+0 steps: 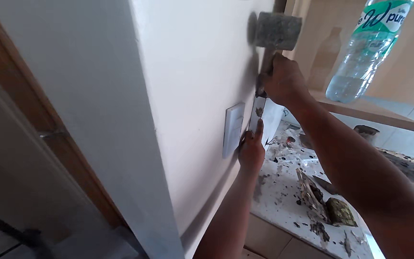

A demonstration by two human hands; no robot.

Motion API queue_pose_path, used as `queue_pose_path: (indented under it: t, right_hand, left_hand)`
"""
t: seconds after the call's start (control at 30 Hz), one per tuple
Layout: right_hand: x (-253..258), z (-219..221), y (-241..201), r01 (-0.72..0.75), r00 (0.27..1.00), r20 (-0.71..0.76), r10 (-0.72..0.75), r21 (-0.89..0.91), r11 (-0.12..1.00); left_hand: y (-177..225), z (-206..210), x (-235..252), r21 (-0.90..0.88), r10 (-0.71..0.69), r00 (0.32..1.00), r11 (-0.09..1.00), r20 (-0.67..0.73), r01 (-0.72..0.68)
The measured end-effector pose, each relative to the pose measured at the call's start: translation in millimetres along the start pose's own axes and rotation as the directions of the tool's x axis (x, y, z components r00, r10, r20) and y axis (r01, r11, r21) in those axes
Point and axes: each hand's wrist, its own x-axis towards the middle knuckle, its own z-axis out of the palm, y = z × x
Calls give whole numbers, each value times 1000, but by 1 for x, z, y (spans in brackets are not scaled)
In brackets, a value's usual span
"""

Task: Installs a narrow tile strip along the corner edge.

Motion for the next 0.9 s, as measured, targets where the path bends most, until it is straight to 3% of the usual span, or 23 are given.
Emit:
queue_pose_path:
  t: [0.9]
  right_hand:
    - [2, 2, 6, -44, 998, -42, 46, 45, 998]
  left_hand:
    - [-1, 3, -1, 17, 39, 996, 999, -81, -37]
